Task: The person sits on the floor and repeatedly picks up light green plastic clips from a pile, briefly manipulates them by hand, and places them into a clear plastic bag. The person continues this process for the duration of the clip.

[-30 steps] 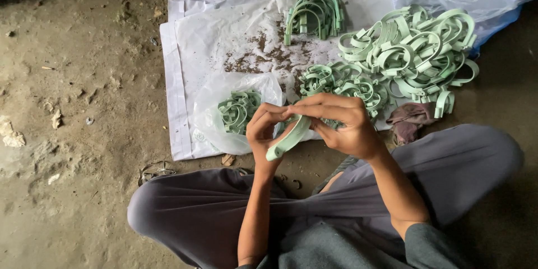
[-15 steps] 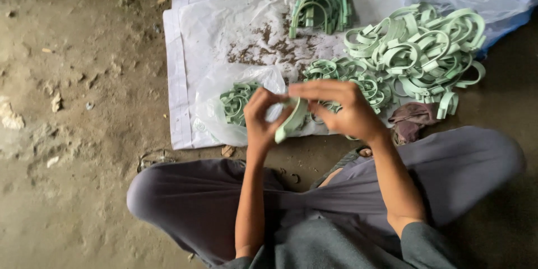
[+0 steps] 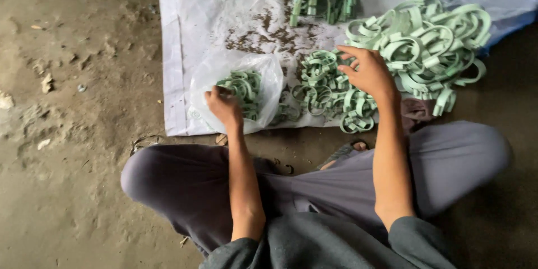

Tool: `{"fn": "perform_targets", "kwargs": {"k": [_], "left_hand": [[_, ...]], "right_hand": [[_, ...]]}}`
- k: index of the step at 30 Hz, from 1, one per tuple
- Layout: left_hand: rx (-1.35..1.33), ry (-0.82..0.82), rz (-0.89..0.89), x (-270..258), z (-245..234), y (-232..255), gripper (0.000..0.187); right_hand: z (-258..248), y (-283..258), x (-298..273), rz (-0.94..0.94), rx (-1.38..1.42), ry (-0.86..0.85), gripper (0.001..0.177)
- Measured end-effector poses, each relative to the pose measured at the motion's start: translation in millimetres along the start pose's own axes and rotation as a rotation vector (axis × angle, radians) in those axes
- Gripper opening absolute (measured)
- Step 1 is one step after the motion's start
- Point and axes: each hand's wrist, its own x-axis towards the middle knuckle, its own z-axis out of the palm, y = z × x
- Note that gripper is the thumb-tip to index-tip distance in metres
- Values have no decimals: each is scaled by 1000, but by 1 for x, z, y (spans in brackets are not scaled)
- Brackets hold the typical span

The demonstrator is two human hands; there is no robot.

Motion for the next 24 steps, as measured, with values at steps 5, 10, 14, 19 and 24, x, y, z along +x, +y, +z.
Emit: {"fn": "perform_targets", "kwargs": {"k": [5, 10, 14, 19, 24], "left_hand": [[230, -58, -51, -5, 4, -4, 44], [139, -119, 368, -26, -30, 127, 39], [-78, -436, 830, -59, -46, 167, 25], [-88, -549, 943, -50, -59, 157, 36], [-76, -559, 710, -29, -41, 125, 38]], "right_hand": [[55, 103, 32, 127, -231, 63, 40], [121, 161, 58, 172, -116, 217, 30], [154, 145, 50, 116, -109, 107, 36], [146, 95, 36, 135, -89, -19, 61], [154, 123, 54, 13, -388, 111, 33]]}}
